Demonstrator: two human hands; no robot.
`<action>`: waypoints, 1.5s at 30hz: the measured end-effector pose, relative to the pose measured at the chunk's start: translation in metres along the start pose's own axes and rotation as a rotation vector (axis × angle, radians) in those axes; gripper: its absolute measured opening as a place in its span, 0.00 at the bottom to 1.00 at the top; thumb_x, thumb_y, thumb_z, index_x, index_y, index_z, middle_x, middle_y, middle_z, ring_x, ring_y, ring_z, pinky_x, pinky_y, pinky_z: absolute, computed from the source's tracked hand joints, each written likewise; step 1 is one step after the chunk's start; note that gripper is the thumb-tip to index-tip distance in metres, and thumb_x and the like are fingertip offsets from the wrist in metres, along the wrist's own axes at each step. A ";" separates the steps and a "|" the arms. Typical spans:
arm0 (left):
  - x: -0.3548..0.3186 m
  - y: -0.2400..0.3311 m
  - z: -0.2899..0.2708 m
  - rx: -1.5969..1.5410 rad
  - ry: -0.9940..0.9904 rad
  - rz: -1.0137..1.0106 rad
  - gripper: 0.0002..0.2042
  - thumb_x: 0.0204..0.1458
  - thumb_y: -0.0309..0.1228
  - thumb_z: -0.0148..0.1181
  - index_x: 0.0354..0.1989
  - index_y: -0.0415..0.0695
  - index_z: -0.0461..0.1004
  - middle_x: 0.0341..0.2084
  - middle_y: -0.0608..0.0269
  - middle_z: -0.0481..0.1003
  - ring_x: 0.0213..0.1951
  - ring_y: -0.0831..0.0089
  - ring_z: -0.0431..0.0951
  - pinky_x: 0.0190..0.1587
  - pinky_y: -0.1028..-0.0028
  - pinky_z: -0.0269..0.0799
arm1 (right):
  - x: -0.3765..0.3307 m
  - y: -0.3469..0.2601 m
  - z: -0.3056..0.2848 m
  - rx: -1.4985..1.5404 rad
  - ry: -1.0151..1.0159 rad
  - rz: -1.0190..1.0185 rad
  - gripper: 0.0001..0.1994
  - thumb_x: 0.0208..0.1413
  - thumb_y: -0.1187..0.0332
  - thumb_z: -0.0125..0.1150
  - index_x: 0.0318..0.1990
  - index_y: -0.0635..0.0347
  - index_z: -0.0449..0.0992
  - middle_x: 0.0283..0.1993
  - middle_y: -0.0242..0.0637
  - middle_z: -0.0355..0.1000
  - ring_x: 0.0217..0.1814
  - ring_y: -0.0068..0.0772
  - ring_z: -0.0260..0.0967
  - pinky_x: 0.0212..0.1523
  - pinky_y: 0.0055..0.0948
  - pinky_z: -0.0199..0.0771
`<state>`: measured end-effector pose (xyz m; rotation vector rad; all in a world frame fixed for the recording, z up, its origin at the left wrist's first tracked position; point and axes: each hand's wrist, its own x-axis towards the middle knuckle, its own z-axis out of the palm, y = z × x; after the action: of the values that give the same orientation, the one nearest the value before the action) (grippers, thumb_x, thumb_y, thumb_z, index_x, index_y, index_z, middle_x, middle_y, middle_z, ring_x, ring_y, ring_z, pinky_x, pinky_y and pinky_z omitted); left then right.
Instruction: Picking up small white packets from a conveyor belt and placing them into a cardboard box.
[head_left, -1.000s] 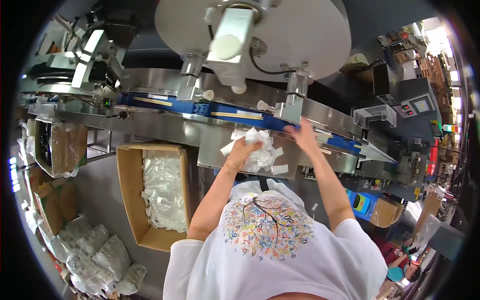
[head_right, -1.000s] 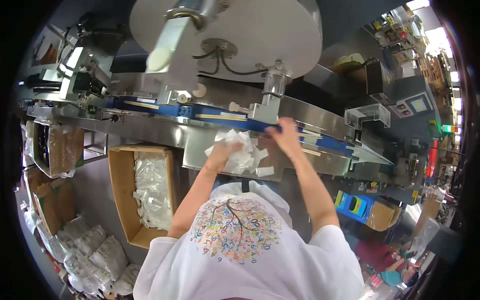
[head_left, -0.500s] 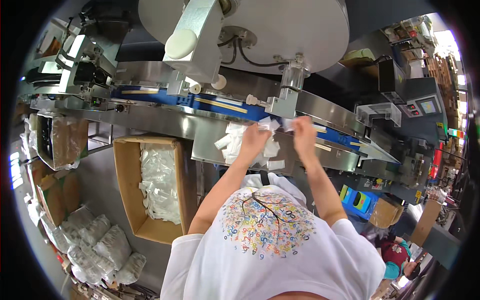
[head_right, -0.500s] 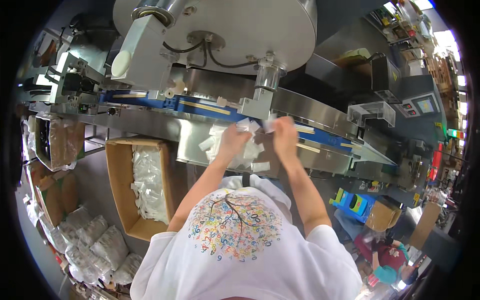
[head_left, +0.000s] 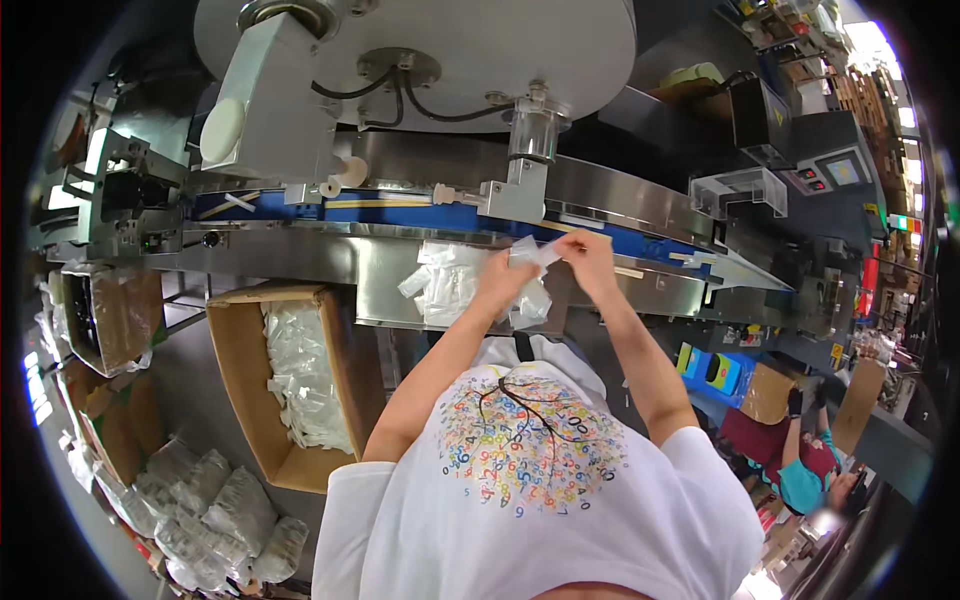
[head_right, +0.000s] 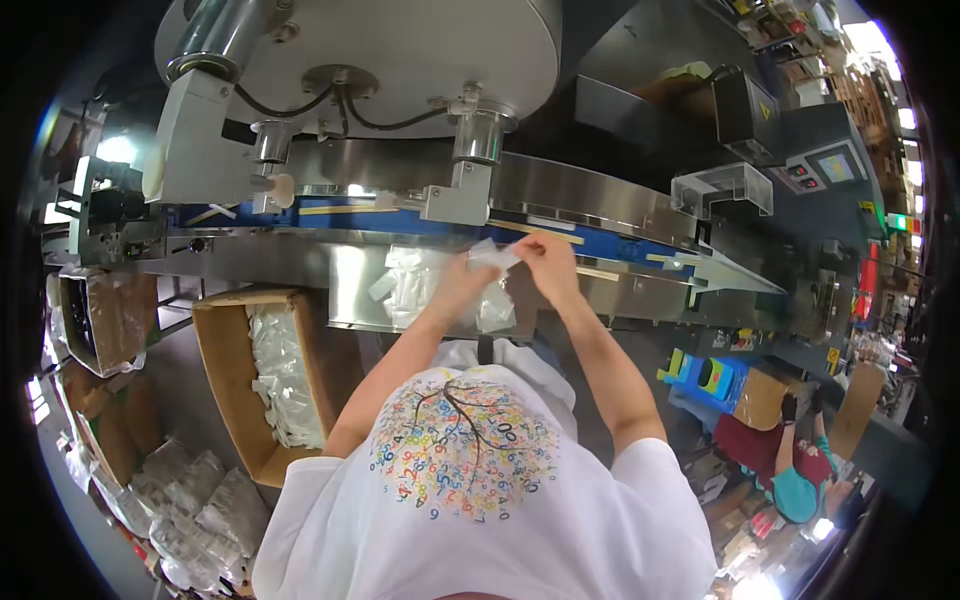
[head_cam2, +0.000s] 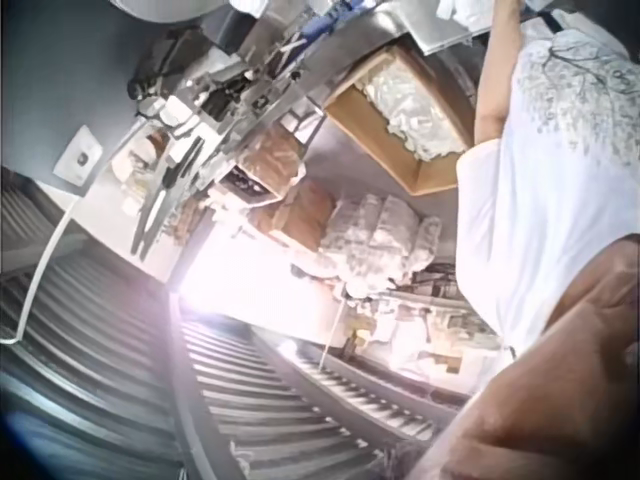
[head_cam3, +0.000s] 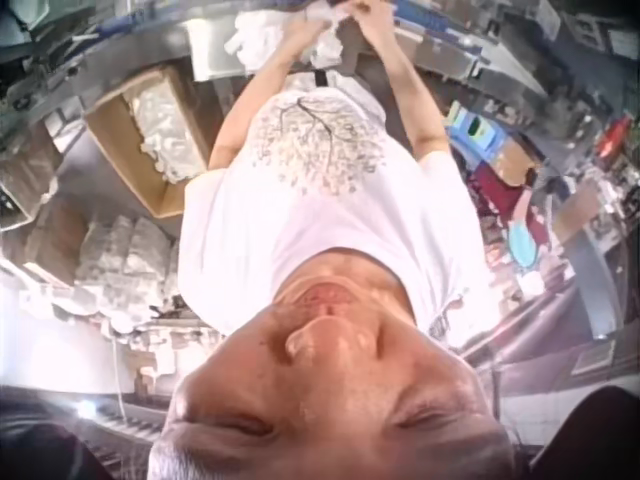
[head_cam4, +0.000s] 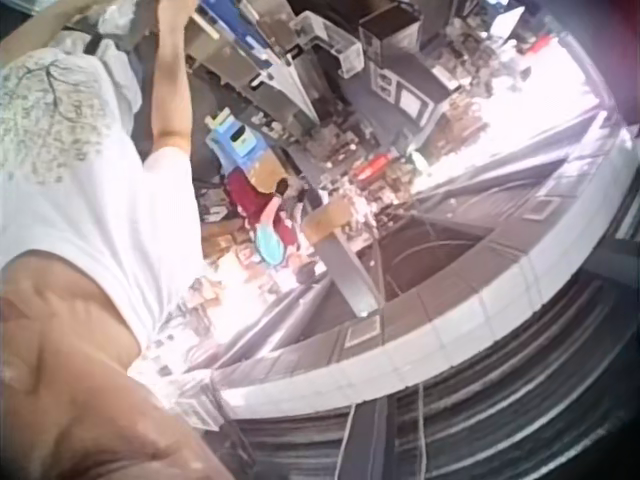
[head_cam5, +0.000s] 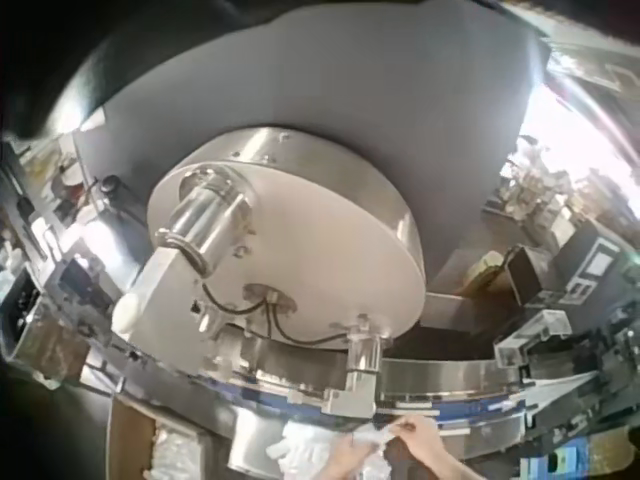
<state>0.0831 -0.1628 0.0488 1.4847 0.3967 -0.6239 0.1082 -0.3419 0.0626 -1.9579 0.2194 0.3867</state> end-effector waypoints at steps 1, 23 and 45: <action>0.003 -0.007 0.000 0.001 0.087 0.026 0.15 0.40 0.30 0.63 0.38 0.39 0.73 0.33 0.62 0.75 0.34 0.77 0.73 0.38 0.74 0.69 | 0.005 0.009 -0.002 0.039 0.109 0.019 0.07 0.47 0.69 0.60 0.32 0.62 0.77 0.26 0.30 0.72 0.25 0.20 0.66 0.28 0.20 0.66; 0.005 -0.001 -0.011 -0.540 -0.118 0.089 0.14 0.46 0.29 0.56 0.41 0.36 0.70 0.36 0.60 0.74 0.40 0.74 0.73 0.46 0.75 0.65 | 0.020 0.020 -0.033 -0.627 0.256 -0.405 0.09 0.43 0.68 0.63 0.33 0.60 0.75 0.29 0.37 0.70 0.33 0.34 0.69 0.35 0.30 0.69; 0.017 -0.017 0.008 -0.667 0.169 0.083 0.11 0.47 0.30 0.55 0.39 0.38 0.72 0.35 0.63 0.73 0.36 0.75 0.71 0.41 0.72 0.68 | -0.017 -0.003 0.001 -0.132 0.010 0.076 0.13 0.42 0.67 0.65 0.34 0.64 0.73 0.32 0.41 0.70 0.38 0.31 0.70 0.38 0.29 0.68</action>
<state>0.0848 -0.1729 0.0255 0.9075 0.6019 -0.2554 0.0931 -0.3403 0.0709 -2.0861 0.2815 0.4516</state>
